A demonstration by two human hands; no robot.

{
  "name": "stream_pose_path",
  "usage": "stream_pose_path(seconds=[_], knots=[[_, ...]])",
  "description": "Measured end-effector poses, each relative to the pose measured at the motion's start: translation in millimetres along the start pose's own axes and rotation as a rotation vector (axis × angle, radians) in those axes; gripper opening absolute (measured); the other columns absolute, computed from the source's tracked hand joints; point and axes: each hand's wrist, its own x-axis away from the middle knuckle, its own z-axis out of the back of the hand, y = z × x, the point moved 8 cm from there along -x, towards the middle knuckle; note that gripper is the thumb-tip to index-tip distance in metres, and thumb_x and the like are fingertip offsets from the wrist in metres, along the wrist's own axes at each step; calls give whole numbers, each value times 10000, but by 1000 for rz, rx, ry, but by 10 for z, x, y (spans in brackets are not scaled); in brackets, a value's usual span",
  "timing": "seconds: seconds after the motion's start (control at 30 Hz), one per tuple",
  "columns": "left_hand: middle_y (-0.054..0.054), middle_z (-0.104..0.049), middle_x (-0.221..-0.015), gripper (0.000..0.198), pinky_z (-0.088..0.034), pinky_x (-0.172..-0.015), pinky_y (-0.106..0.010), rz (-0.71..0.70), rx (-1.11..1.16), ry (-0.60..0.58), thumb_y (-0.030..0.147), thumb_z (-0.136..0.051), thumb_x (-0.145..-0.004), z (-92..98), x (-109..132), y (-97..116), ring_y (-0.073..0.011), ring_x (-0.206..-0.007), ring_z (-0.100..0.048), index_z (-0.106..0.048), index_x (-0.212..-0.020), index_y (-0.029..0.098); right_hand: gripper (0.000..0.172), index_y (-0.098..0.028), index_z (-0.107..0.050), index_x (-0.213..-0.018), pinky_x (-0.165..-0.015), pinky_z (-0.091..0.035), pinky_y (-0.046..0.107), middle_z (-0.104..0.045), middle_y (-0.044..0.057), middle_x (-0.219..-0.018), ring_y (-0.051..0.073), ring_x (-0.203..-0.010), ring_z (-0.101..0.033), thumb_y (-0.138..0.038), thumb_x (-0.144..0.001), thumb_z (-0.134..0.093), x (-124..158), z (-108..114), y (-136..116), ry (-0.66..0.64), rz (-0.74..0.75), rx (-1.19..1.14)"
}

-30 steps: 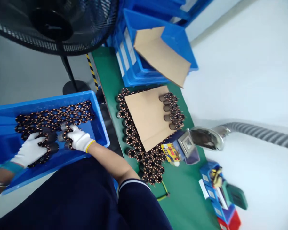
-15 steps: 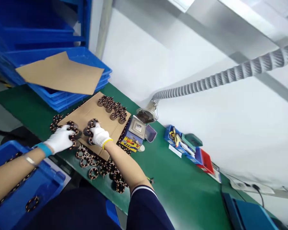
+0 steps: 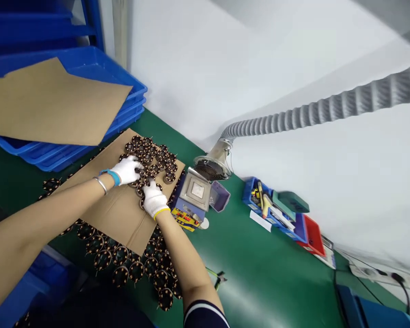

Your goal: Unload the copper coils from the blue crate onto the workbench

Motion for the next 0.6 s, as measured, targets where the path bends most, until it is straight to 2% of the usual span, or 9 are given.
stream_pose_path(seconds=[0.1, 0.17, 0.23, 0.3, 0.37, 0.43, 0.47, 0.53, 0.6], knots=[[-84, -482, -1426, 389, -381, -1149, -333, 2, 304, 283, 325, -595, -839, 256, 384, -195, -222, -1243, -539, -683, -1191, 182, 566, -234, -567, -1318, -1055, -467, 407, -264, 115, -1567, 312, -1288, -502, -147, -760, -609, 221, 60, 6, 138, 91, -74], [-112, -575, -1321, 365, -440, -1102, -360, -7, 565, 489, 362, -632, -815, 363, 924, -487, -227, -1183, -584, -710, -1096, 143, 552, -185, -527, -1352, -1087, -445, 452, -304, 156, -1538, 328, -1341, -440, -178, -803, -579, 477, 101, -77, 331, 152, -152], [-123, -645, -1206, 369, -503, -1027, -377, 51, 741, 627, 411, -657, -798, 292, 1642, -890, -234, -1114, -622, -715, -1035, 134, 503, -178, -506, -1354, -1107, -430, 470, -398, 165, -1470, 305, -1356, -426, -217, -854, -550, 796, 20, -369, 468, 338, -277], [-114, -681, -1130, 385, -527, -986, -378, 248, 788, 738, 461, -658, -796, 61, 2534, -1376, -234, -1072, -639, -711, -1010, 145, 441, -200, -510, -1333, -1112, -435, 436, -491, 142, -1392, 256, -1327, -469, -240, -894, -529, 1131, -276, -895, 389, 635, -412], [-109, -688, -1123, 414, -507, -1008, -388, 595, 693, 813, 495, -629, -801, -293, 3600, -1870, -244, -1088, -633, -703, -1026, 155, 401, -222, -523, -1315, -1086, -464, 364, -543, 108, -1352, 209, -1291, -512, -247, -915, -517, 1486, -776, -1556, 104, 923, -474], [-142, -658, -1197, 511, -455, -1061, -420, 1059, 531, 716, 515, -583, -803, -783, 4753, -2271, -279, -1147, -607, -666, -1132, 134, 399, -222, -536, -1308, -1047, -484, 299, -555, 84, -1351, 186, -1273, -530, -256, -911, -531, 1823, -1404, -2183, -228, 1095, -413], [-176, -618, -1258, 614, -443, -1063, -456, 1269, 461, 556, 531, -588, -778, -1076, 5293, -2402, -321, -1174, -590, -617, -1231, 118, 411, -221, -539, -1309, -1025, -496, 290, -557, 81, -1349, 192, -1253, -547, -276, -901, -553, 1954, -1750, -2448, -373, 1127, -319], [-258, -505, -1361, 878, -457, -997, -532, 1543, 376, 183, 614, -588, -735, -1650, 6222, -2526, -422, -1198, -554, -431, -1432, 103, 502, -229, -514, -1346, -973, -526, 331, -563, 93, -1332, 232, -1183, -598, -362, -871, -610, 2081, -2461, -2828, -579, 1071, -10], [-315, -482, -1336, 992, -477, -921, -554, 1655, 370, -88, 677, -578, -696, -2120, 6885, -2539, -486, -1157, -557, -378, -1449, 63, 689, -213, -437, -1421, -906, -555, 414, -562, 146, -1315, 295, -1107, -639, -465, -820, -662, 2062, -3051, -3033, -663, 937, 306]])
